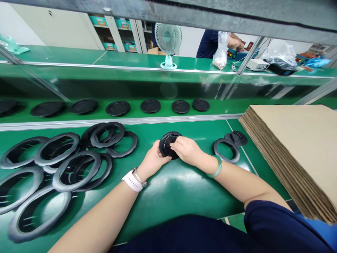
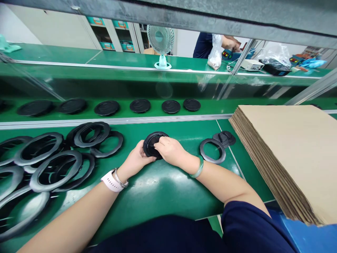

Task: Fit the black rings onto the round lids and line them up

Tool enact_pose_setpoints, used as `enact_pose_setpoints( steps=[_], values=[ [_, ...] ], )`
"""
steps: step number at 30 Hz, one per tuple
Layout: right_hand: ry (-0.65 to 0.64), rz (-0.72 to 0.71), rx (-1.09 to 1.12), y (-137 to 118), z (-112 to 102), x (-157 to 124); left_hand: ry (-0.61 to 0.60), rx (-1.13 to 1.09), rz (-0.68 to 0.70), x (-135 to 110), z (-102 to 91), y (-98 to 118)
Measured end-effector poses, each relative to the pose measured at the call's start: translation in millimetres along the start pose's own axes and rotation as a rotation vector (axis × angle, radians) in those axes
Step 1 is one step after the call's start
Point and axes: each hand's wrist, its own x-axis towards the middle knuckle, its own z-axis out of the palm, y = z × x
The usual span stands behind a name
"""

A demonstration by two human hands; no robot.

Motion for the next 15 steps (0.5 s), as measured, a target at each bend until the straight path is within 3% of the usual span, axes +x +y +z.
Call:
enact_pose_setpoints(
  steps=[7, 15],
  values=[
    [-0.042, 0.037, 0.092, 1.7, 0.1, 0.1, 0.044, 0.133, 0.031, 0.8, 0.1, 0.7],
    [-0.042, 0.06, 0.037, -0.7, 5.0, -3.1, 0.039, 0.096, 0.029, 4.0, -1.7, -2.2]
  ],
)
